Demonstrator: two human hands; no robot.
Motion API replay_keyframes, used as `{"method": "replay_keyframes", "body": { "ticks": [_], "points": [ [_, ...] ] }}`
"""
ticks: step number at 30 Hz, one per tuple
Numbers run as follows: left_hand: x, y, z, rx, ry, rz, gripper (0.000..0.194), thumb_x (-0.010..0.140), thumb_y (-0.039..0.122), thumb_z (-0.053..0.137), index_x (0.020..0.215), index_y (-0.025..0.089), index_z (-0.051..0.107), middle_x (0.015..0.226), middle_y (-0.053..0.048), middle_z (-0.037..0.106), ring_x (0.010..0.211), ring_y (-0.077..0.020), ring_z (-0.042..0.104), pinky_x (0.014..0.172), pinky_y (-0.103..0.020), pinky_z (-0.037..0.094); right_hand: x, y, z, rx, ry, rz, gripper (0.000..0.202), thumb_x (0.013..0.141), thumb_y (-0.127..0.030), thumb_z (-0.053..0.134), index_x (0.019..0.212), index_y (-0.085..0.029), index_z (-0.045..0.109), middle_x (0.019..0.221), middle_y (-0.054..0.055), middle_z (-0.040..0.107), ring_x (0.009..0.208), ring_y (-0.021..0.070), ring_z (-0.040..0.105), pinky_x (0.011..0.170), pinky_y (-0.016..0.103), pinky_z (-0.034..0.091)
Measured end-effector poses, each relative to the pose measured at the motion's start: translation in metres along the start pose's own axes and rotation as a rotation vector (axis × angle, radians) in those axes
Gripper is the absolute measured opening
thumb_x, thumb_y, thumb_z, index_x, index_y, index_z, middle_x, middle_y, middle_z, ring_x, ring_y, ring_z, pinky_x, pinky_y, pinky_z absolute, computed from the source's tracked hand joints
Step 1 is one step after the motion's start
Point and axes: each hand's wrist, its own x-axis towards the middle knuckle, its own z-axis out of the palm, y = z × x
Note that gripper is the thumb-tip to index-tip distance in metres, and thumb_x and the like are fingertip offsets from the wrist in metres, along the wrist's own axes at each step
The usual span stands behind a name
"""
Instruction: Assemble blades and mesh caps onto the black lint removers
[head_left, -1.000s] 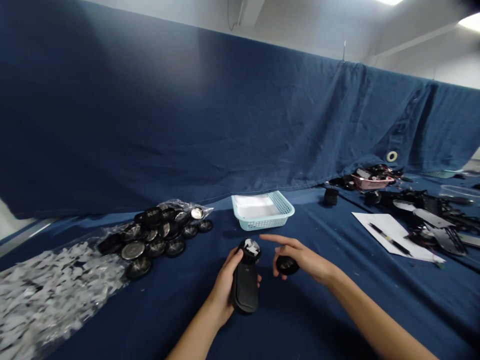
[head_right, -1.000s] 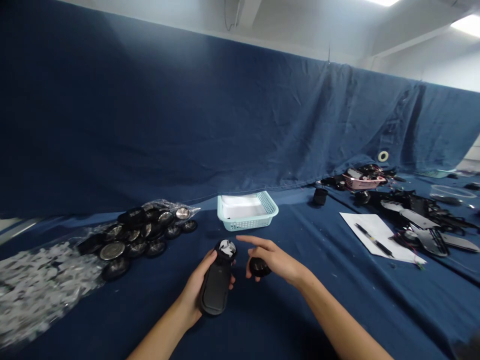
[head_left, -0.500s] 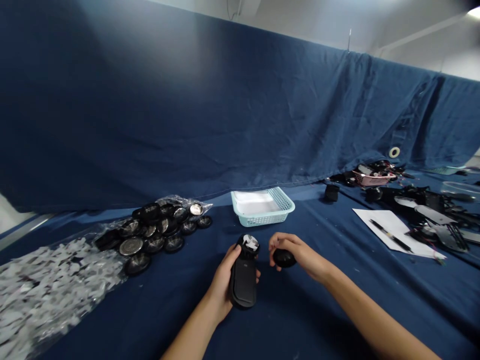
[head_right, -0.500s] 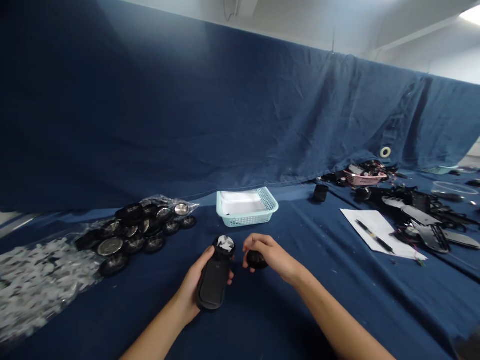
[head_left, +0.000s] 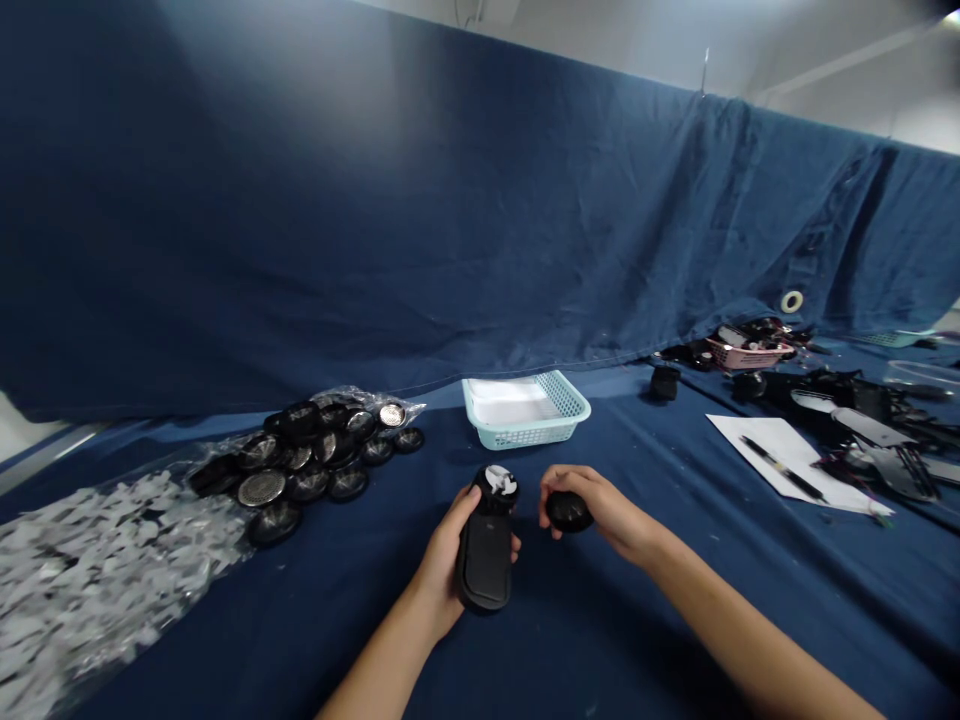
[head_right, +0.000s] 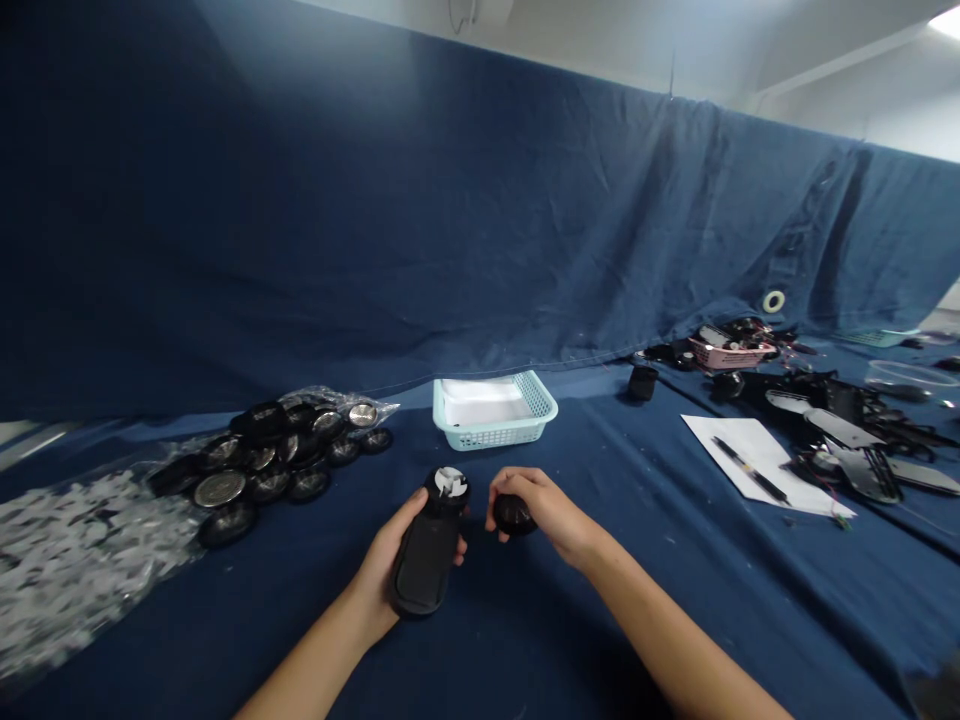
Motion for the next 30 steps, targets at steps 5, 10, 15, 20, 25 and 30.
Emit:
{"method": "replay_keyframes", "body": {
  "ticks": [5,10,15,20,25,30],
  "points": [
    [0.004,0.002,-0.008,-0.047,-0.079,-0.001,0.044,0.091,0.043,0.049,0.102,0.005,0.066,0.083,-0.015,0.072,0.059,-0.0202,0.066,0.058,-0.030,0.051,-0.001,-0.001,0.002,-0.090,0.136,-0.073,0.026,0.089,-0.042,0.047,0.101,-0.021,0.056,0.079,0.003,0.066,0.070,0.0185,0.060,0.057,0.026,0.044],
    [0.000,0.006,-0.009,-0.145,-0.113,0.028,0.041,0.093,0.039,0.045,0.105,0.006,0.067,0.097,-0.016,0.072,0.062,-0.0215,0.066,0.063,-0.037,0.053,-0.007,-0.002,0.014,-0.489,0.227,-0.239,0.040,0.091,-0.045,0.049,0.125,-0.026,0.056,0.088,0.002,0.062,0.075,0.0172,0.054,0.064,0.029,0.044],
    [0.002,0.002,-0.011,-0.099,-0.215,-0.054,0.048,0.093,0.043,0.042,0.098,0.003,0.068,0.083,-0.016,0.072,0.060,-0.0225,0.066,0.065,-0.036,0.053,-0.008,0.007,0.019,-0.323,0.014,-0.106,0.057,0.089,-0.035,0.057,0.142,-0.029,0.037,0.078,-0.001,0.061,0.070,0.0150,0.055,0.067,0.030,0.045],
    [0.005,0.001,-0.012,-0.065,-0.171,-0.061,0.050,0.093,0.044,0.042,0.090,0.003,0.070,0.070,-0.015,0.071,0.059,-0.0224,0.066,0.065,-0.034,0.053,-0.006,0.011,0.016,-0.325,-0.043,-0.100,0.055,0.089,-0.029,0.058,0.141,-0.031,0.039,0.076,-0.002,0.059,0.071,0.0149,0.055,0.067,0.030,0.044],
    [0.003,0.004,-0.008,-0.090,-0.136,-0.065,0.048,0.094,0.040,0.040,0.090,0.002,0.070,0.072,-0.015,0.071,0.057,-0.0205,0.065,0.061,-0.032,0.053,-0.008,0.009,0.017,-0.451,-0.058,-0.154,0.055,0.090,-0.028,0.057,0.142,-0.034,0.037,0.077,-0.003,0.060,0.072,0.0148,0.056,0.073,0.032,0.044],
    [0.001,0.005,-0.008,-0.161,-0.113,-0.018,0.043,0.093,0.039,0.043,0.103,0.005,0.067,0.091,-0.016,0.072,0.061,-0.0207,0.066,0.063,-0.036,0.055,-0.011,0.003,0.023,-0.504,-0.020,-0.176,0.047,0.091,-0.025,0.054,0.136,-0.033,0.044,0.077,-0.003,0.061,0.068,0.0136,0.055,0.067,0.028,0.043]
  ]
}}
